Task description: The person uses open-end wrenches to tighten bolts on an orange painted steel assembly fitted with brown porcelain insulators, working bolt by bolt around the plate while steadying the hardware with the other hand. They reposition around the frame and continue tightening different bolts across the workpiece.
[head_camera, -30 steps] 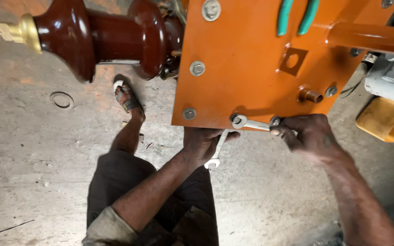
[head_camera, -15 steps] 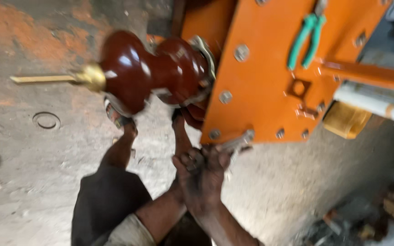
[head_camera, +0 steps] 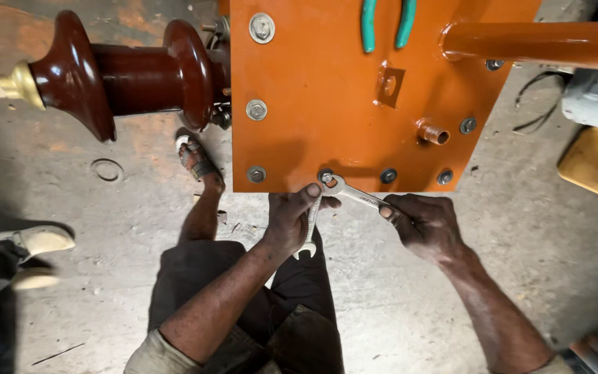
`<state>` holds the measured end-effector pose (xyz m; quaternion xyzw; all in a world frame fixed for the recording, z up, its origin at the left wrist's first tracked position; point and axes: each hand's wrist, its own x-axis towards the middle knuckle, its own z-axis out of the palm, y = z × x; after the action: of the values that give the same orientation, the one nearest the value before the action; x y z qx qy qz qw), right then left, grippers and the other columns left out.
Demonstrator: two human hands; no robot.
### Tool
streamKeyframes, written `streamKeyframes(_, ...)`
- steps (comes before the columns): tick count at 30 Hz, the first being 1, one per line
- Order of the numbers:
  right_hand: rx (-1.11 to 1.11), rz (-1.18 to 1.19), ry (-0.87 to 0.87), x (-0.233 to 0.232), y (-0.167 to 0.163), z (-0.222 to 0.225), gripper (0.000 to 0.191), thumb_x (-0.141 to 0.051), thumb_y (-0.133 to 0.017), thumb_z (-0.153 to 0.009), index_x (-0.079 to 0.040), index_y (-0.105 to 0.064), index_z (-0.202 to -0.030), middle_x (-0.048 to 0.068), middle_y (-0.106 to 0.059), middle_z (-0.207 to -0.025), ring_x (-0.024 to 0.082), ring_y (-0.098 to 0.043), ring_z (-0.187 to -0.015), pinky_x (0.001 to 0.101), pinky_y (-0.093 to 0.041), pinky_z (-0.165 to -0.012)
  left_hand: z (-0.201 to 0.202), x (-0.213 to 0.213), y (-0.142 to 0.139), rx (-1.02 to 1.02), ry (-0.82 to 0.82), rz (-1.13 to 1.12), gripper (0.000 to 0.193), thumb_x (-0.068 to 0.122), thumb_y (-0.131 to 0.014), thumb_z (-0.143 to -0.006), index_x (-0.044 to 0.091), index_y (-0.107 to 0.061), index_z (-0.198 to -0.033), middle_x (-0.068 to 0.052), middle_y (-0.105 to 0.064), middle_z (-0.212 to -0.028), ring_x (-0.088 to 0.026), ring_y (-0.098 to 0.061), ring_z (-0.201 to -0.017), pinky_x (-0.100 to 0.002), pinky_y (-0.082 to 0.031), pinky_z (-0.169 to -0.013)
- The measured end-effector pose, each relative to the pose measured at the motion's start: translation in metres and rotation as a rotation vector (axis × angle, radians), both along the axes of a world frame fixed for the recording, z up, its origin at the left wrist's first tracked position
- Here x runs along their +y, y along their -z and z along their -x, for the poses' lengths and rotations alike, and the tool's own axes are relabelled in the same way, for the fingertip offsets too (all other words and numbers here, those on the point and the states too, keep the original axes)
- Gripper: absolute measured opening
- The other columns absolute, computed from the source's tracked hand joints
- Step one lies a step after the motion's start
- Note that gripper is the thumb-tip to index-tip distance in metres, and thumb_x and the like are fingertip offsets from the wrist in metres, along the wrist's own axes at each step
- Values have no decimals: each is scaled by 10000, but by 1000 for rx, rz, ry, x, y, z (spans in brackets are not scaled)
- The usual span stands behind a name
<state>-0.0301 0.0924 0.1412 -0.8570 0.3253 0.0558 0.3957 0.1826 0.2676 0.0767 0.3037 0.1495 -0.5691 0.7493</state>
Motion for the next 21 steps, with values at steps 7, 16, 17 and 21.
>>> streamKeyframes(7, 30, -179, 210, 37, -22, -68, 153, -119, -723, -973, -37, -723, -843, 72, -566, -523, 150, -532, -426, 341, -399, -426, -19, -24, -25, -251, 179, -276, 441, 259, -817, -877, 19, -606, -1180, -97, -657, -1037, -218, -704, -898, -379, -626, -657)
streamKeyframes(16, 56, 116, 120, 58, 6, -53, 257, -272, -720, -944, -80, -668, -781, 90, -575, -550, 267, -564, -476, 425, -419, -469, -23, -18, 2, 100, 132, -128, 454, 416, -723, -973, 50, -595, -1208, -64, -679, -1092, -203, -668, -1032, -438, -580, -874)
streamKeyframes(17, 20, 184, 160, 61, 6, -53, 255, -280, -730, -940, -86, -673, -785, 93, -574, -559, 279, -568, -490, 433, -426, -483, -23, -14, 6, 184, 93, -47, 460, 452, -683, -1009, 56, -593, -1226, -76, -690, -1108, -215, -670, -1050, -454, -569, -901)
streamKeyframes(21, 1, 426, 338, 85, -2, -61, 268, -320, -770, -927, -89, -691, -815, 119, -617, -644, 314, -597, -570, 437, -469, -548, -26, -5, 19, 154, 183, 109, 448, 419, -627, -1034, 69, -570, -1308, -74, -674, -1205, -229, -653, -1118, -477, -548, -983)
